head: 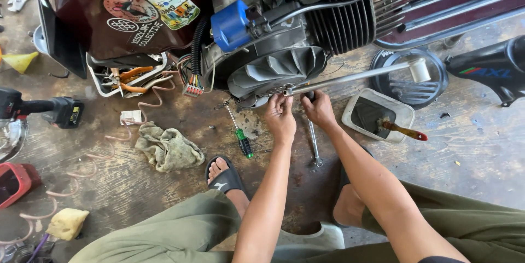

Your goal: Repairing and cleaning motorcycle engine components using a wrench, brush, and screwdriver

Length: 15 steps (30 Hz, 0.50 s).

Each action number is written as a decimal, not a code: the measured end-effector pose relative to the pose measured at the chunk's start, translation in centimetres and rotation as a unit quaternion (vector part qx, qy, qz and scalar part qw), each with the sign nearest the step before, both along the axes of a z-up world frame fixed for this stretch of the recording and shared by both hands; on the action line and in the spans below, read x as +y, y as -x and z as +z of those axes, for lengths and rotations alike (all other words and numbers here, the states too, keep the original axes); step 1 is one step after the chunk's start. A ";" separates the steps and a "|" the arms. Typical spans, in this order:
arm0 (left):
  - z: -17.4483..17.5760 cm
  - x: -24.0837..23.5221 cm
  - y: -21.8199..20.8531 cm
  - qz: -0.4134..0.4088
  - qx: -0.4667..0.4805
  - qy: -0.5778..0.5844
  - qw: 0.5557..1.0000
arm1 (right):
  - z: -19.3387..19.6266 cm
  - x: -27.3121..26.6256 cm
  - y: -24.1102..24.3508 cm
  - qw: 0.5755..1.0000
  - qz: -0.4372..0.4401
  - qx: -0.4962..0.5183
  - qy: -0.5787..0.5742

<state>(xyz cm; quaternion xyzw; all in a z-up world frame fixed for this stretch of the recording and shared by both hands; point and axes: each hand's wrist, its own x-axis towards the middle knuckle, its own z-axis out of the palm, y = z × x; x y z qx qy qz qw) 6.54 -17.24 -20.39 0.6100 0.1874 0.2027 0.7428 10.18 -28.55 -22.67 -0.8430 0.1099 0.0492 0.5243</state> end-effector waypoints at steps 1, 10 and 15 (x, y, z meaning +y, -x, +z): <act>0.0 0.0 -0.1 0.002 -0.001 0.001 1.000 | -0.3 0.0 -0.2 1.000 0.002 -0.001 0.001; 0.6 -0.2 -0.1 0.004 -0.017 0.009 1.000 | 1.2 -0.3 0.1 1.000 0.004 -0.015 -0.003; 0.9 -0.6 0.0 0.009 -0.017 0.016 1.000 | -0.7 -0.2 0.0 1.000 -0.006 0.002 0.006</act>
